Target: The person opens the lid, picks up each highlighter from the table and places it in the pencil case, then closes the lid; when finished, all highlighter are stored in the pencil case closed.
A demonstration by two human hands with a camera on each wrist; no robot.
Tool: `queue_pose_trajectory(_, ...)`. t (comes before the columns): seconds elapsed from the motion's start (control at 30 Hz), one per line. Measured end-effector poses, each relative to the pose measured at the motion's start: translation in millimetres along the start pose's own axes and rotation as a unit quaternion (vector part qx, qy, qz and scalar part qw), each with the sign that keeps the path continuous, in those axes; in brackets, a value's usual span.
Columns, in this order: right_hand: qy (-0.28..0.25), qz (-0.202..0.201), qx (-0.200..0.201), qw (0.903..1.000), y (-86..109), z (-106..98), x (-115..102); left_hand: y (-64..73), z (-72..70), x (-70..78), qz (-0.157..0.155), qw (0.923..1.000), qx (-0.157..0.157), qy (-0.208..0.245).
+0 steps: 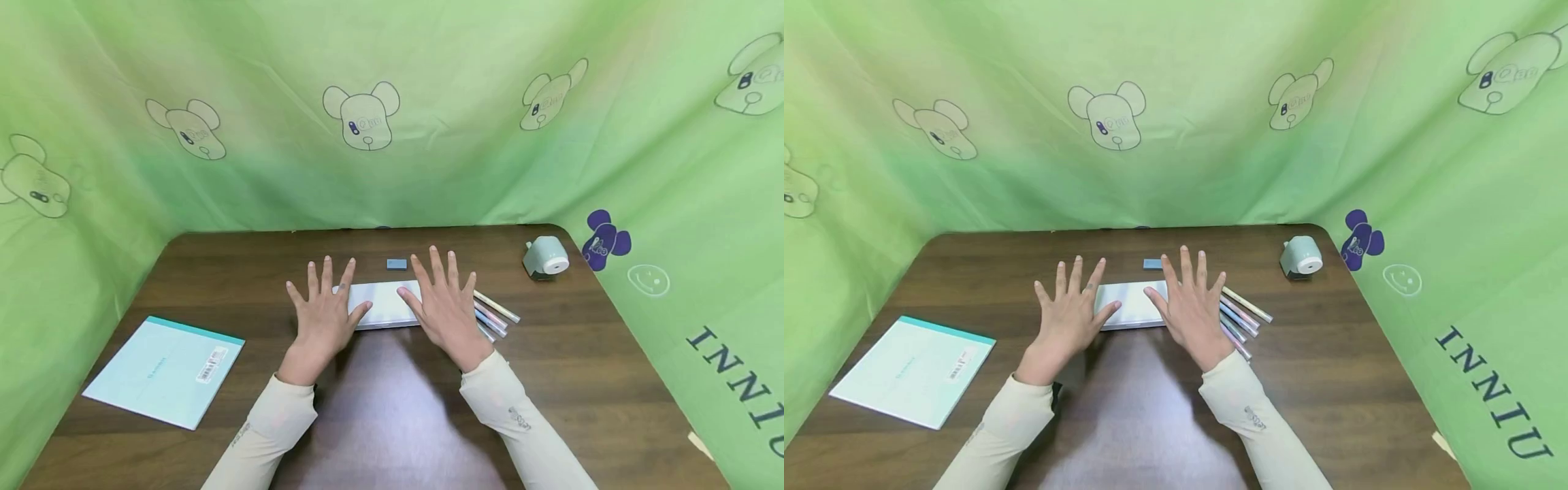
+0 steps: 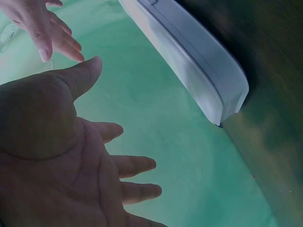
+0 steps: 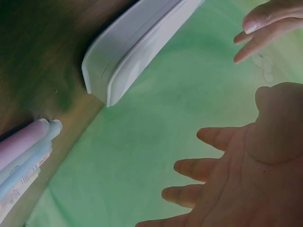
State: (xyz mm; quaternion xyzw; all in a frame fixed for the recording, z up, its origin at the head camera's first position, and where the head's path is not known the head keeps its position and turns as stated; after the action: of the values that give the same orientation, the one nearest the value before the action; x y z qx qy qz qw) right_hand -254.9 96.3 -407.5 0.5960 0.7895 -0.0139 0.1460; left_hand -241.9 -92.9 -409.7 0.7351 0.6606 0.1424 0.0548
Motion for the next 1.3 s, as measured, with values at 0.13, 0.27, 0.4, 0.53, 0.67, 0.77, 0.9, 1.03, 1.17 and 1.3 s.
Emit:
queue_pose_trajectory(0.13,-0.002,-0.002,0.003,1.0,-1.3,-1,0,-0.6,0.7,-1.8,-0.003,1.0,-0.001,-0.002)
queue_pose_trajectory(0.27,-0.003,-0.001,0.002,1.0,-1.7,0,3,-0.6,2.6,-3.0,-0.001,1.0,-0.006,0.001)
queue_pose_trajectory(0.4,-0.017,-0.006,-0.009,0.9998,-1.0,0,11,-0.1,4.1,-4.9,-0.002,0.9999,-0.01,0.005)
queue_pose_trajectory(0.53,-0.049,-0.023,-0.022,0.9983,-2.1,-2,20,-0.6,3.4,-7.6,-0.003,0.9999,-0.008,0.011)
queue_pose_trajectory(0.67,-0.082,-0.046,-0.037,0.9948,-5.1,0,34,-0.8,4.1,-11.6,-0.009,0.9997,-0.015,0.017)
queue_pose_trajectory(0.77,-0.112,-0.065,-0.04,0.9908,-7.9,0,44,-1.6,5.3,-17.0,-0.019,0.9993,-0.024,0.024)
queue_pose_trajectory(0.9,-0.142,-0.093,-0.046,0.9844,-12.0,2,49,-5.8,9.8,-24.3,-0.021,0.9978,-0.044,0.046)
queue_pose_trajectory(1.03,-0.159,-0.13,-0.058,0.9771,-14.7,9,45,-12.0,17.0,-27.3,0.02,0.994,-0.064,0.086)
queue_pose_trajectory(1.17,-0.175,-0.158,-0.074,0.9691,-17.3,16,36,-17.9,25.2,-31.8,0.077,0.9825,-0.095,0.14)
queue_pose_trajectory(1.3,-0.172,-0.165,-0.09,0.9671,-19.7,23,31,-23.0,31.6,-33.9,0.124,0.9688,-0.125,0.174)
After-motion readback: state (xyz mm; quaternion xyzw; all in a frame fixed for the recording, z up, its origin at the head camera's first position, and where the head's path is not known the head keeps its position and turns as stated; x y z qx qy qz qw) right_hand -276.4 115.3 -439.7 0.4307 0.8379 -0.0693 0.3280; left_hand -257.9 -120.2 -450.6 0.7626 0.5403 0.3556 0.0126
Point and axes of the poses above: each hand's wrist, its own y-axis away from the middle knuckle, its own z-axis out of the palm, x = y × z, the point moved 10 cm from there along -y, towards the middle knuckle, and after that the axes turned 13 degrees about -x, right-handed, at the moved point
